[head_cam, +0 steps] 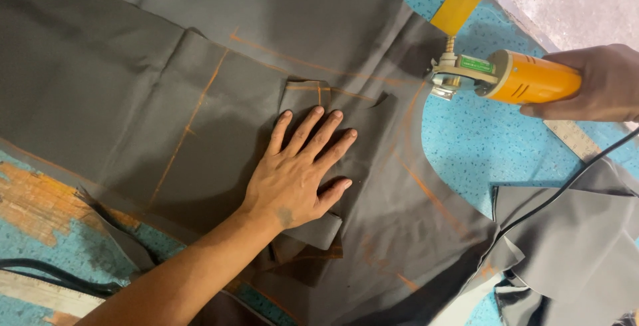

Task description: Using an electric rotary cutter to cut out patterns from a large piece of fabric along marked lines.

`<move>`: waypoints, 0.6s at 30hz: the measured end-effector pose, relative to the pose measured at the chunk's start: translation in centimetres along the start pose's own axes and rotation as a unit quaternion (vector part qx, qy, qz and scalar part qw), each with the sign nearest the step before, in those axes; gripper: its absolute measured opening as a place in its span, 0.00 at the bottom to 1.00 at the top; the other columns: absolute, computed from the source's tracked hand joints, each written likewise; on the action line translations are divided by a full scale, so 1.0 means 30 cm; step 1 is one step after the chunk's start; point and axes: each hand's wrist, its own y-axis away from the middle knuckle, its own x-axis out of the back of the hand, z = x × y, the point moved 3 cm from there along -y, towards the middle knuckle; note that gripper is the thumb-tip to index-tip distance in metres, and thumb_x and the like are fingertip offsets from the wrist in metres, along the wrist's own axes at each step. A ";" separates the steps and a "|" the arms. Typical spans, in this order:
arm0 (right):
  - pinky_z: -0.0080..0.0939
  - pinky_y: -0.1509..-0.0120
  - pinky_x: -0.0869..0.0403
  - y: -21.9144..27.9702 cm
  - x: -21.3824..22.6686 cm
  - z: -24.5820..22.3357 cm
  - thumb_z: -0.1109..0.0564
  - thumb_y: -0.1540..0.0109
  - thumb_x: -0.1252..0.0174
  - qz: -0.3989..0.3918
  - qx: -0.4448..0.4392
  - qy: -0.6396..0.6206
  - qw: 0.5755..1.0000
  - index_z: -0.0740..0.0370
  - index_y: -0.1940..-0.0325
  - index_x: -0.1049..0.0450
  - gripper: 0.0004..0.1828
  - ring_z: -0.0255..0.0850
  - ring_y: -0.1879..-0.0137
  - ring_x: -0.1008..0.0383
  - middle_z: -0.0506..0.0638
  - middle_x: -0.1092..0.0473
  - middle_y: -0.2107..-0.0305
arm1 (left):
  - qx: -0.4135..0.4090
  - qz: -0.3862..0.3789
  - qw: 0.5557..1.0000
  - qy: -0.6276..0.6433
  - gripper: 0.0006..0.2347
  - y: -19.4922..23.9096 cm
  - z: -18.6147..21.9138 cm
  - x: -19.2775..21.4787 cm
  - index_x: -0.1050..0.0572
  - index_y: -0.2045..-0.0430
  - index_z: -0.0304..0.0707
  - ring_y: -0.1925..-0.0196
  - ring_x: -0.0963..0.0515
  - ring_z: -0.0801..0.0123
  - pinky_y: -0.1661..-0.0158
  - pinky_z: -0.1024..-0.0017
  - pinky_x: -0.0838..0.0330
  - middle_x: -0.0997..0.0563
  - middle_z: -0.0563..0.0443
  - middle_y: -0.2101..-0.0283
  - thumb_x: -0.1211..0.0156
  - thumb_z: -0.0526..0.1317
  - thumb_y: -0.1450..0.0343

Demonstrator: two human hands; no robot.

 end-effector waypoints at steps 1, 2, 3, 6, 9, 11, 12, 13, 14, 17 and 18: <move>0.43 0.40 0.25 -0.002 0.000 -0.003 0.36 0.51 0.26 -0.001 0.001 0.003 1.000 0.43 0.38 0.19 0.37 0.42 0.57 0.18 0.45 0.15 0.64 | 0.001 -0.005 1.000 -0.002 0.30 0.002 0.000 -0.004 0.41 0.27 0.53 0.21 0.48 0.54 0.27 0.47 0.60 0.43 0.48 0.23 0.60 0.61 0.24; 0.43 0.40 0.25 -0.001 0.002 -0.008 0.36 0.51 0.26 -0.001 0.003 0.003 1.000 0.43 0.38 0.19 0.37 0.42 0.57 0.18 0.45 0.15 0.64 | 0.002 -0.005 1.000 -0.002 0.30 0.001 -0.002 -0.005 0.41 0.27 0.53 0.21 0.48 0.54 0.27 0.47 0.60 0.43 0.48 0.23 0.60 0.61 0.24; 0.42 0.41 0.24 0.000 0.005 -0.013 0.36 0.52 0.25 0.006 0.005 0.008 1.000 0.43 0.39 0.19 0.37 0.42 0.60 0.18 0.46 0.15 0.65 | 0.002 -0.007 1.000 -0.001 0.30 0.000 -0.003 -0.005 0.42 0.27 0.53 0.21 0.49 0.54 0.27 0.46 0.59 0.43 0.49 0.23 0.60 0.61 0.25; 0.41 0.41 0.25 -0.008 0.000 -0.019 0.36 0.53 0.25 0.014 0.008 0.013 1.000 0.42 0.39 0.19 0.38 0.41 0.61 0.18 0.45 0.15 0.66 | 0.003 -0.014 1.000 0.000 0.30 0.002 -0.004 -0.010 0.43 0.27 0.55 0.21 0.50 0.54 0.27 0.46 0.60 0.44 0.49 0.23 0.60 0.61 0.25; 0.41 0.41 0.26 -0.002 0.011 -0.031 0.36 0.52 0.25 0.012 0.012 0.004 1.000 0.43 0.40 0.18 0.36 0.40 0.59 0.19 0.44 0.15 0.66 | 0.003 -0.022 1.000 -0.008 0.30 0.001 -0.003 -0.017 0.46 0.26 0.56 0.20 0.52 0.54 0.27 0.46 0.61 0.45 0.49 0.23 0.63 0.62 0.24; 0.41 0.43 0.26 0.008 0.026 -0.061 0.37 0.52 0.25 0.007 0.020 -0.003 1.000 0.43 0.42 0.17 0.34 0.40 0.60 0.19 0.44 0.16 0.67 | 0.006 -0.027 1.000 -0.015 0.30 0.007 -0.002 -0.018 0.46 0.26 0.56 0.20 0.53 0.55 0.26 0.46 0.63 0.46 0.50 0.22 0.64 0.62 0.24; 0.42 0.42 0.26 0.015 0.036 -0.075 0.38 0.51 0.25 -0.004 0.015 -0.004 1.000 0.43 0.42 0.18 0.34 0.41 0.59 0.19 0.45 0.16 0.66 | 0.005 -0.021 1.000 -0.014 0.30 0.006 -0.003 -0.017 0.45 0.26 0.56 0.20 0.52 0.55 0.26 0.46 0.62 0.45 0.50 0.23 0.64 0.62 0.24; 0.43 0.40 0.27 0.021 0.045 -0.090 0.38 0.51 0.26 -0.015 0.010 -0.005 1.000 0.44 0.41 0.19 0.34 0.42 0.57 0.19 0.47 0.16 0.66 | 0.005 -0.015 1.000 -0.014 0.30 0.005 -0.003 -0.015 0.44 0.27 0.56 0.20 0.51 0.55 0.27 0.46 0.61 0.44 0.50 0.23 0.63 0.62 0.25; 0.43 0.40 0.27 0.022 0.049 -0.095 0.38 0.51 0.26 -0.015 0.010 -0.004 1.000 0.44 0.41 0.19 0.34 0.42 0.57 0.19 0.47 0.16 0.66 | 0.006 -0.015 1.000 -0.013 0.30 0.004 -0.003 -0.015 0.44 0.27 0.56 0.20 0.51 0.55 0.27 0.46 0.61 0.44 0.50 0.23 0.63 0.62 0.25; 0.42 0.43 0.26 0.024 0.054 -0.114 0.39 0.49 0.26 -0.021 0.011 0.005 1.000 0.44 0.42 0.18 0.31 0.41 0.60 0.19 0.47 0.16 0.68 | 0.006 -0.016 1.000 -0.005 0.30 0.006 -0.004 -0.016 0.44 0.27 0.55 0.20 0.51 0.54 0.26 0.46 0.62 0.45 0.49 0.23 0.63 0.61 0.24; 0.42 0.43 0.26 0.023 0.057 -0.120 0.39 0.49 0.26 -0.026 0.011 0.001 1.000 0.45 0.43 0.18 0.31 0.41 0.60 0.19 0.47 0.16 0.69 | 0.005 -0.017 1.000 -0.004 0.30 0.006 -0.005 -0.017 0.45 0.27 0.55 0.20 0.51 0.54 0.26 0.46 0.62 0.45 0.49 0.23 0.63 0.61 0.25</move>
